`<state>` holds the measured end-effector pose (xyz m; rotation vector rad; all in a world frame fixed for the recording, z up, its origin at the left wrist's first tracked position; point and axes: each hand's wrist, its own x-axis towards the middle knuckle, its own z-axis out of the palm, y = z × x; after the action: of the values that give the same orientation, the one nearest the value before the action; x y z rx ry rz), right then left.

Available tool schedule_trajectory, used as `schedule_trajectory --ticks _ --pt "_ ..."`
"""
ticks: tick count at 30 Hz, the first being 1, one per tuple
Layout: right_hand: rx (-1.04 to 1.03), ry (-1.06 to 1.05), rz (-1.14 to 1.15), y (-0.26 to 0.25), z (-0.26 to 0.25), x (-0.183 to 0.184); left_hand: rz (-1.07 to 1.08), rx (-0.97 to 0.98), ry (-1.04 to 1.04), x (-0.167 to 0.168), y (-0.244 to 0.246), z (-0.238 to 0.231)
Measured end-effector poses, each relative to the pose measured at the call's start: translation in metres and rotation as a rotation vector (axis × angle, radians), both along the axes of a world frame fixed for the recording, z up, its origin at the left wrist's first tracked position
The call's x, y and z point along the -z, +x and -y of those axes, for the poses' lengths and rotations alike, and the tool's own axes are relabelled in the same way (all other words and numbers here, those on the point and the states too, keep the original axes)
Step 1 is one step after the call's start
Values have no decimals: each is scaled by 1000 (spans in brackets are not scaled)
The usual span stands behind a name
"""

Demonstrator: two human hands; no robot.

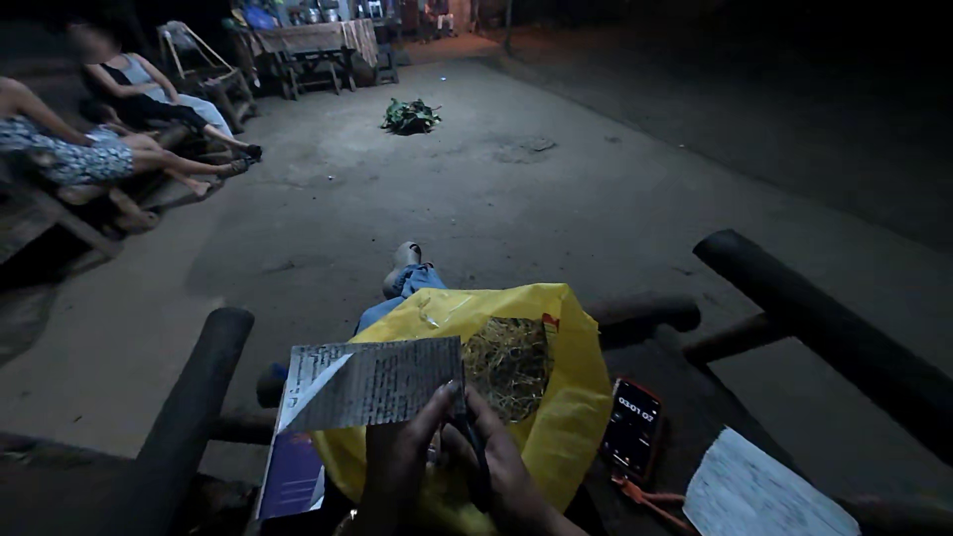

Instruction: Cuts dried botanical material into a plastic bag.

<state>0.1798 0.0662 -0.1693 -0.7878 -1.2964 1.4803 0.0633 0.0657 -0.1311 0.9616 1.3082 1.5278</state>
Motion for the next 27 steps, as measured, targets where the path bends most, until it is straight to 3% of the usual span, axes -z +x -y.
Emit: schedule_trajectory --ticks 27 --pt "57 -17 -142 0 2 0 -43 96 -10 -5 2 4"
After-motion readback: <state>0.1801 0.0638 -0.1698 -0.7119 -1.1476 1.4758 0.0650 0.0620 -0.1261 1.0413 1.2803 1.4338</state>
